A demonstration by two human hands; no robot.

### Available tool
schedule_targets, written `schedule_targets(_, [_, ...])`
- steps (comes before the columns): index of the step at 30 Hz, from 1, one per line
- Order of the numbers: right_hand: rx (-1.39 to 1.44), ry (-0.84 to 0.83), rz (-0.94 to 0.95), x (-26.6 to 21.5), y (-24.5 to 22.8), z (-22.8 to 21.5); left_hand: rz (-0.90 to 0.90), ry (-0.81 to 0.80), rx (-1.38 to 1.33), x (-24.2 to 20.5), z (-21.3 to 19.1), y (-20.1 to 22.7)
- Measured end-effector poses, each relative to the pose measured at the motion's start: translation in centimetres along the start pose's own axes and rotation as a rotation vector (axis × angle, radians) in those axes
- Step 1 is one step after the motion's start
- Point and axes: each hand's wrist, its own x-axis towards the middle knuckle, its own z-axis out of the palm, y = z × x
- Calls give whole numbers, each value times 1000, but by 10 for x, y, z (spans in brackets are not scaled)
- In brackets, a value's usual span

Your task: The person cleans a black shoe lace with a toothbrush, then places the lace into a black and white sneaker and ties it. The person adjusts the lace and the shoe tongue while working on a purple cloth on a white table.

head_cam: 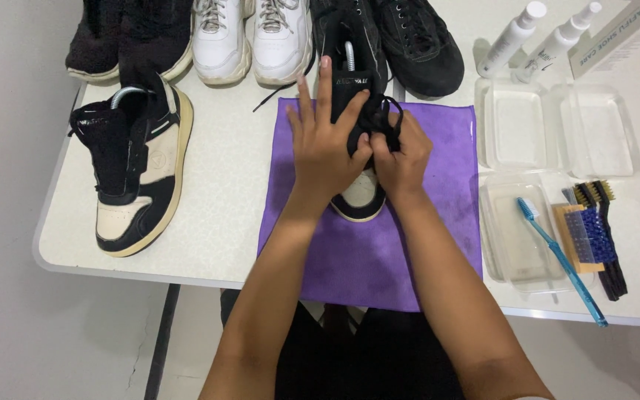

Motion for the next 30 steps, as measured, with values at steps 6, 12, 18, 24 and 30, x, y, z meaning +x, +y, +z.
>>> schedule_targets(6, [196,25,514,1,-13,2,10,-55,-362,-2,9,-10])
schedule_targets(12, [195,44,457,15,-31,-1,61,-19,-461,-3,12,-12])
schedule_targets(18, [185,70,461,12,-22,2,67,26,-446,-6,17,-14])
schedule_targets(24, [225,81,431,7,-13,3,57,64,-361,-7,13,-11])
schedule_targets(30, [666,345,635,-1,5,13,1,6,-320,-7,10,-11])
